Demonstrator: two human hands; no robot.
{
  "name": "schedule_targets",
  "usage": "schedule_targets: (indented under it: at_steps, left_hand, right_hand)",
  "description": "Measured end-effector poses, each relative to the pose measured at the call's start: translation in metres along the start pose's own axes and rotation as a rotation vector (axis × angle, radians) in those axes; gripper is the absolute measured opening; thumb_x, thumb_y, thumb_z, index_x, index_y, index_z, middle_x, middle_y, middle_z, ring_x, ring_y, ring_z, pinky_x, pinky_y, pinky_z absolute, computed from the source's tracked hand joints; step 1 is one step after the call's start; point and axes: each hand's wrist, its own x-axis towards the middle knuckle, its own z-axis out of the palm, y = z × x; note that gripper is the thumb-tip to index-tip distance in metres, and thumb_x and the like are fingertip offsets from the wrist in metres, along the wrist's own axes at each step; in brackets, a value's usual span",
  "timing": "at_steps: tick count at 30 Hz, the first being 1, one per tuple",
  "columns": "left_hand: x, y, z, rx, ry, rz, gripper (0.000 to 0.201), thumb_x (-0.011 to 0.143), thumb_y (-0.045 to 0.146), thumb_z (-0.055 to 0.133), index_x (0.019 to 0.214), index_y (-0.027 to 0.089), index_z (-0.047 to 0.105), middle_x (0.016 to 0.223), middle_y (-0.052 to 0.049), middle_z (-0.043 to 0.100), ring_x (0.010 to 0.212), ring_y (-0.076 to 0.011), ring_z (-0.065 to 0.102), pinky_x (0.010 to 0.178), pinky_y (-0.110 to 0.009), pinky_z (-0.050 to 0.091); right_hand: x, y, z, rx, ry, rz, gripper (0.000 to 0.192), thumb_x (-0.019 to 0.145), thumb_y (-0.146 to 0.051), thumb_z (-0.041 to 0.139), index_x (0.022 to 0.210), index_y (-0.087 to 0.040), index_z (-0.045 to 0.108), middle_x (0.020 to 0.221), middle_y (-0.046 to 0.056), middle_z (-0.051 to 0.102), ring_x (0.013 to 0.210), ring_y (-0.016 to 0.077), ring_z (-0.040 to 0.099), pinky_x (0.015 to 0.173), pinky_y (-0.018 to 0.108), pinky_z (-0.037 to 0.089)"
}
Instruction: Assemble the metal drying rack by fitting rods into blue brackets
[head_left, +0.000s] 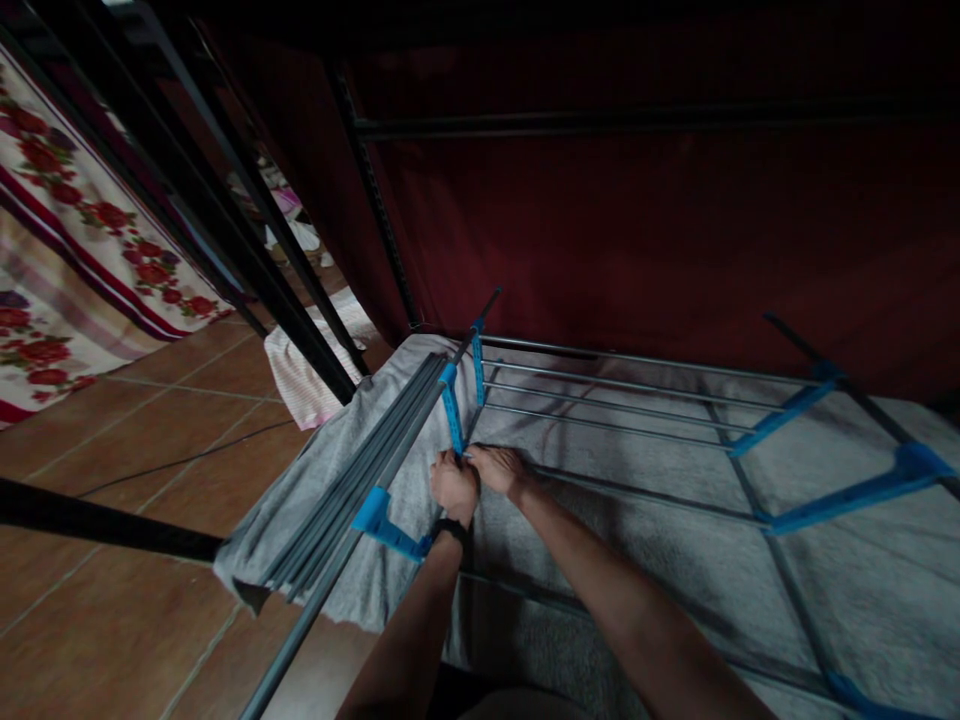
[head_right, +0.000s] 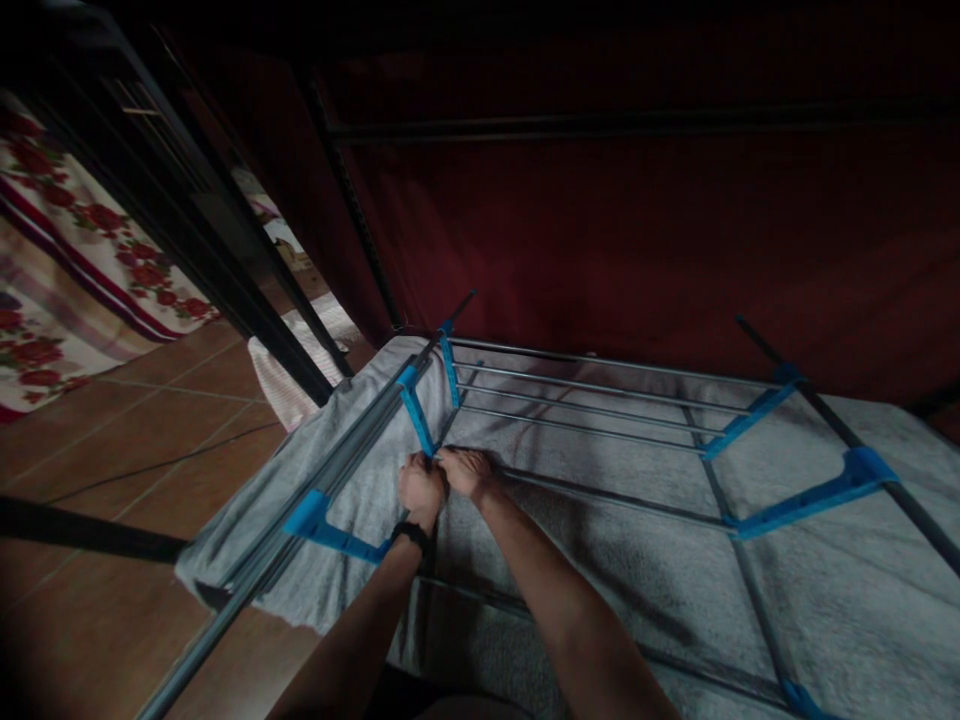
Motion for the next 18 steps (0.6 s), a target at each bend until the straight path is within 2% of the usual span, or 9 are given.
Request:
schedule_targets:
  at_steps: [7, 18]
  left_hand:
    - [-0.0011, 0.0007, -0.0024, -0.013, -0.014, -0.012, 0.031, 0.095, 0.026, 0.048, 0.117, 0.017, 0.069, 0.119, -0.013, 0.067, 0.107, -0.0272, 0.061, 0.081, -0.034, 0.045]
    - [-0.0031, 0.0026, -0.0046, -0.009, -0.014, -0.017, 0.031, 0.095, 0.024, 0.048, 0.117, 0.017, 0.069, 0.117, -0.014, 0.067, 0.107, -0.0273, 0.061, 0.081, -0.035, 0.043]
  right_hand:
    - [0.0001, 0.0001, -0.0042, 0.027, -0.014, 0.014, 0.034, 0.104, -0.035, 0.037, 0.127, -0.035, 0.062, 0.125, -0.002, 0.072, 0.112, 0.0166, 0.066, 0.093, 0.027, 0.048]
    - [0.0009, 0.0001, -0.0054, 0.035, -0.021, 0.032, 0.034, 0.104, -0.035, 0.038, 0.127, -0.033, 0.063, 0.124, -0.001, 0.072, 0.113, 0.0172, 0.066, 0.093, 0.028, 0.047]
